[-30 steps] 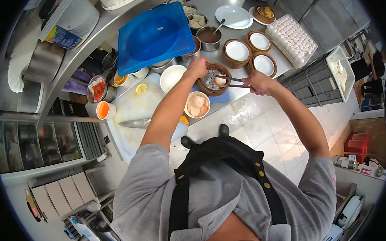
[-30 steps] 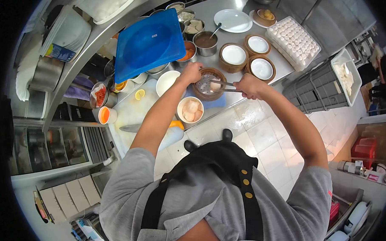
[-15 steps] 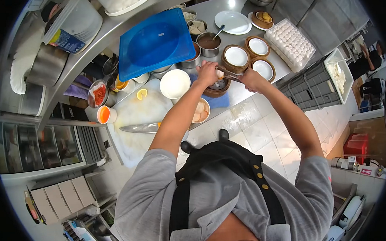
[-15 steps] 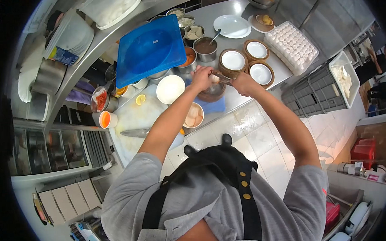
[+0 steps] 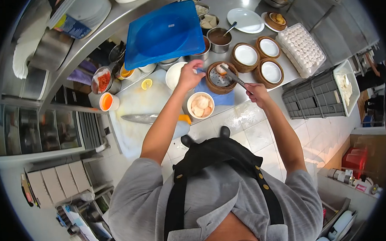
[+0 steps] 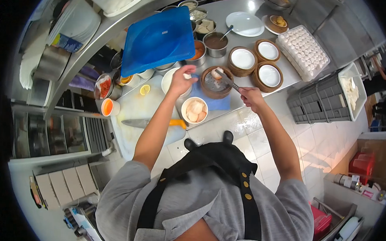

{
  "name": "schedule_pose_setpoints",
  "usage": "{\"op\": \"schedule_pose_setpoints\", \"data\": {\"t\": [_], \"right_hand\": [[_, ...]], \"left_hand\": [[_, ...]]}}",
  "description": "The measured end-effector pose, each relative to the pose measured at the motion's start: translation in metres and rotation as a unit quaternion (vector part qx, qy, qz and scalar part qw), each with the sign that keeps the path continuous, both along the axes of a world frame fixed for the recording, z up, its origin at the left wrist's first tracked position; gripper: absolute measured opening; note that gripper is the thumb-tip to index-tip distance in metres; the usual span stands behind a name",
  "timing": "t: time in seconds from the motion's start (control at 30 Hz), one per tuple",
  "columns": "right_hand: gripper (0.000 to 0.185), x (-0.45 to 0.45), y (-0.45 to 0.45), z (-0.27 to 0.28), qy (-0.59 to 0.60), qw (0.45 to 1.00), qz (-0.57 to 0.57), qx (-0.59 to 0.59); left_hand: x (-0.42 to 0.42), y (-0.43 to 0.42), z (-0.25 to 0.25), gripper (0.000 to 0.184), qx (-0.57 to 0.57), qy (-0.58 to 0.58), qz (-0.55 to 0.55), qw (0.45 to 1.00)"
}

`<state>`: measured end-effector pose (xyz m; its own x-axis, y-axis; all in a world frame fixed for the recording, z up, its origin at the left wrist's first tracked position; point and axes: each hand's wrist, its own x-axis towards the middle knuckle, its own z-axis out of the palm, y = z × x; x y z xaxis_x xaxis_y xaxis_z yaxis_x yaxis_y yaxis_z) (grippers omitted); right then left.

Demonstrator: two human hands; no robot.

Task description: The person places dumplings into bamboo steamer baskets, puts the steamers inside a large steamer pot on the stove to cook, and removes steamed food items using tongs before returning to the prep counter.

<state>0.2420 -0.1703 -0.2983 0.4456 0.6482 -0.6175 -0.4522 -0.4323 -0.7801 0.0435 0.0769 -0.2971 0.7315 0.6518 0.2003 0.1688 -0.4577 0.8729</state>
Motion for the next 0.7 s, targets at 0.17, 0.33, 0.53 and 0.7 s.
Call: {"op": "schedule_pose_setpoints", "data": {"t": [0.17, 0.33, 0.53, 0.7], "right_hand": [[0.019, 0.002, -0.016, 0.002, 0.101, 0.992, 0.017, 0.076], [0.033, 0.008, -0.016, 0.026, 0.088, 0.986, 0.131, 0.060], [0.032, 0.018, -0.002, 0.038, 0.075, 0.974, 0.209, 0.046], [0.028, 0.018, 0.012, 0.045, -0.003, 0.941, 0.337, 0.019]], "left_hand": [[-0.098, -0.047, 0.014, 0.042, -0.030, 0.064, 0.087, 0.994], [-0.138, -0.105, 0.007, 0.042, -0.167, 0.090, 0.128, 0.973], [-0.130, -0.117, -0.002, 0.044, -0.107, 0.035, 0.141, 0.984], [-0.135, -0.099, 0.005, 0.043, -0.153, 0.013, 0.173, 0.973]]}}
